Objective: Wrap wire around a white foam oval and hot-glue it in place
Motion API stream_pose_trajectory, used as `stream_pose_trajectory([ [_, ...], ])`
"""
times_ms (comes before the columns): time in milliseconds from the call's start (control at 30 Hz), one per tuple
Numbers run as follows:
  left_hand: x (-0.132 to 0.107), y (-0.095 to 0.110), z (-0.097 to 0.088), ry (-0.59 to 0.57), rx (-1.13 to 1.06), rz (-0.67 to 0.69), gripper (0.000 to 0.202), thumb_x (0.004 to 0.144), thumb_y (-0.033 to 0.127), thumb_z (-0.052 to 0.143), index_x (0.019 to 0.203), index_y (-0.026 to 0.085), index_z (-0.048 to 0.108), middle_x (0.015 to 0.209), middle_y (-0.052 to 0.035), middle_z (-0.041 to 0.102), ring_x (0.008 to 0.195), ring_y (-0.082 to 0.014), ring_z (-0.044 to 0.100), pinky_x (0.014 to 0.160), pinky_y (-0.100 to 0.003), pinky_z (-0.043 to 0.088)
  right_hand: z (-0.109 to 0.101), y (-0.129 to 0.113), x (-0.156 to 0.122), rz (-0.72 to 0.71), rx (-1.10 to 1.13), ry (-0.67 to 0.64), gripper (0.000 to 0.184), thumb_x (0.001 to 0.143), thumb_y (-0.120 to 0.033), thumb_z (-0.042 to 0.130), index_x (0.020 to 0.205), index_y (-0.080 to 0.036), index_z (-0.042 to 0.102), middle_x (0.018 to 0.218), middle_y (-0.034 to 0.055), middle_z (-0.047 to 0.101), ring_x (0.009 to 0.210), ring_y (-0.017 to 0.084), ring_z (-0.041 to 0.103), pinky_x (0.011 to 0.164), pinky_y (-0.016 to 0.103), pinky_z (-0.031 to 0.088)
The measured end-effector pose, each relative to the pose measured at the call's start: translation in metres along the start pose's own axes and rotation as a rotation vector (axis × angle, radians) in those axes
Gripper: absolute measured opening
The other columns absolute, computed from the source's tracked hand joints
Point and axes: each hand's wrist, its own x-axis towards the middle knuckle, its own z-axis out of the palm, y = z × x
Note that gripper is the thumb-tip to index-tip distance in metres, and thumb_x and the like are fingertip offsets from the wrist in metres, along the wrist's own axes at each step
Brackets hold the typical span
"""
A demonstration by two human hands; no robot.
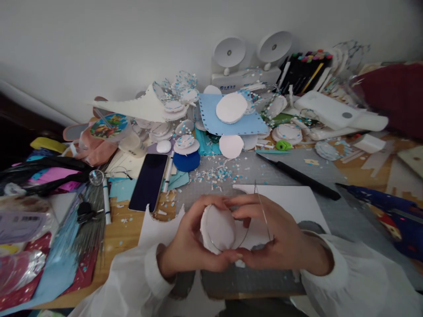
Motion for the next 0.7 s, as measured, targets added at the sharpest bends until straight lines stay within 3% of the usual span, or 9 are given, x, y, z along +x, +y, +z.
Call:
stream_pose_trajectory([
  [167, -0.0009, 0.0004, -0.0007, -0.015, 0.007, 0.014, 0.063, 0.058, 0.028, 0.084, 0.113, 0.027, 0.055, 0.114, -0.0062, 0.061, 0.102, -0.0259, 0.06, 0.089, -0.037, 0.048, -0.0004, -0.0014, 0.0004, -0.02, -0.011, 0.01, 0.046, 0.073, -0.033, 0.071, 0.112, -0.024, 0.05, 0.115, 0.0112, 0.065, 0.097, 0.024, 0.066, 0.078, 0.038, 0.054],
  [333, -0.0003, 0.0026, -0.0005, -0.053, -0.059, -0.055, 0.067, 0.058, 0.027, 0.085, 0.117, 0.029, 0.053, 0.103, -0.0035, 0.063, 0.09, -0.0219, 0.062, 0.078, -0.032, 0.051, -0.0006, -0.0002, -0.0001, -0.037, -0.03, 0.028, 0.046, 0.073, -0.036, 0.072, 0.111, -0.024, 0.05, 0.111, 0.0102, 0.066, 0.096, 0.023, 0.065, 0.078, 0.038, 0.054],
  [500, -0.0007, 0.0028, -0.0005, -0.04, -0.027, -0.08, 0.075, 0.058, 0.028, 0.086, 0.125, 0.031, 0.052, 0.115, -0.0044, 0.062, 0.103, -0.0257, 0.061, 0.089, -0.037, 0.049, -0.0007, 0.0016, -0.0016, -0.038, -0.035, 0.037, 0.046, 0.072, -0.035, 0.072, 0.111, -0.024, 0.05, 0.109, 0.0093, 0.067, 0.097, 0.024, 0.066, 0.079, 0.039, 0.054],
  [700, -0.0024, 0.0007, 0.0004, 0.009, 0.053, -0.072, 0.085, 0.059, 0.035, 0.086, 0.132, 0.03, 0.043, 0.122, -0.008, 0.058, 0.108, -0.0284, 0.059, 0.091, -0.042, 0.048, -0.0012, 0.0016, -0.0016, -0.03, -0.047, 0.03, 0.045, 0.073, -0.036, 0.072, 0.11, -0.025, 0.05, 0.114, 0.0109, 0.067, 0.101, 0.025, 0.066, 0.081, 0.04, 0.053],
])
